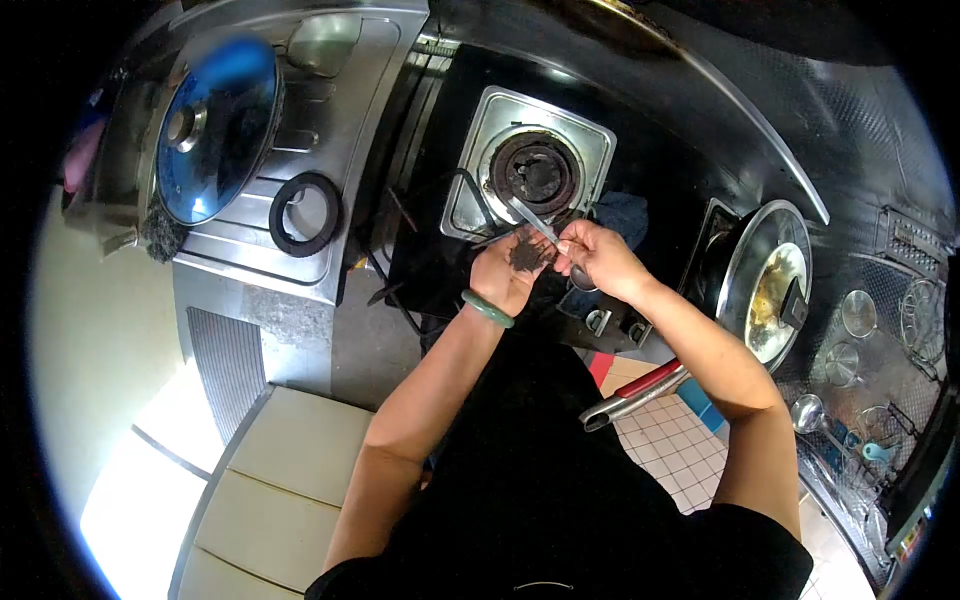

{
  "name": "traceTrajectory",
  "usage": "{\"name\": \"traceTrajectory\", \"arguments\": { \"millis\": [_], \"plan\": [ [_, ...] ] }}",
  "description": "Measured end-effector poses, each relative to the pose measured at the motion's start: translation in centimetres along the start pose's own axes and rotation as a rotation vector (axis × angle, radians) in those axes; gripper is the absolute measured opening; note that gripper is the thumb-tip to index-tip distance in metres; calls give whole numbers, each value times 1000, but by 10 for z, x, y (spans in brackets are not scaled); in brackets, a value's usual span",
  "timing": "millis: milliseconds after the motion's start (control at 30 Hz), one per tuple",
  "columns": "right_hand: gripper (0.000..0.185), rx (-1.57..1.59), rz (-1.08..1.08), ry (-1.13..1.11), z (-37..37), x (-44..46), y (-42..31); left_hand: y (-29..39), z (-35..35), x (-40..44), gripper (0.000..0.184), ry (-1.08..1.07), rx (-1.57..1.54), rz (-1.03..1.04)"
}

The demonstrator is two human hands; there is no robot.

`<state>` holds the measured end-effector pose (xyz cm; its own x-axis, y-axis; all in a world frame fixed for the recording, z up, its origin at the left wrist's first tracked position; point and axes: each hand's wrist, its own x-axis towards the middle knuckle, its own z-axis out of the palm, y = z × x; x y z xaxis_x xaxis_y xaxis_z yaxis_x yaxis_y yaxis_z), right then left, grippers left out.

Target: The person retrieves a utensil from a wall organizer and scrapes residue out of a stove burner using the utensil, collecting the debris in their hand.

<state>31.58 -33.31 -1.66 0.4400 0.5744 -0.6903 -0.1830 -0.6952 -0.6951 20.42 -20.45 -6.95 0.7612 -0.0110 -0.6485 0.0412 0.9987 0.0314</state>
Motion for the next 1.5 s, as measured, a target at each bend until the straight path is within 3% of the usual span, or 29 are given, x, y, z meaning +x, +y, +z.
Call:
{"name": "traceTrajectory", "arguments": {
  "millis": [300, 433, 533, 567, 667, 733, 800, 1167, 1500],
  "plan": [
    [11, 66, -34, -2, -6, -3, -1, 0, 4, 0, 29, 30, -45, -4],
    [9, -259, -43, 103, -16, -31, -16, 1, 11, -4, 28, 54, -48, 4],
    [8, -1001, -397, 233, -23, -55, -23, 2, 8, -4, 29, 45, -14, 4],
    [11, -990, -527, 276, -25, -57, -23, 1, 5, -1, 29, 43, -20, 2],
    [11, -852, -524, 425, -27, -55, -38, -1, 1, 2, 30, 50, -38, -9],
    [10, -952, -551, 481, -31, -42, -52, 0, 4, 0, 30, 72, -48, -24],
    [10, -923, -483, 463, -30, -31, -66, 0, 4, 0, 30, 63, -35, -16],
    [10, -1374, -577, 486, -3, -10, -93, 0, 6, -1, 30, 50, -23, 5],
    [15, -1391, -483, 375, 19, -16, -111, 1, 11, -5, 30, 19, -24, 10]
  ]
}}
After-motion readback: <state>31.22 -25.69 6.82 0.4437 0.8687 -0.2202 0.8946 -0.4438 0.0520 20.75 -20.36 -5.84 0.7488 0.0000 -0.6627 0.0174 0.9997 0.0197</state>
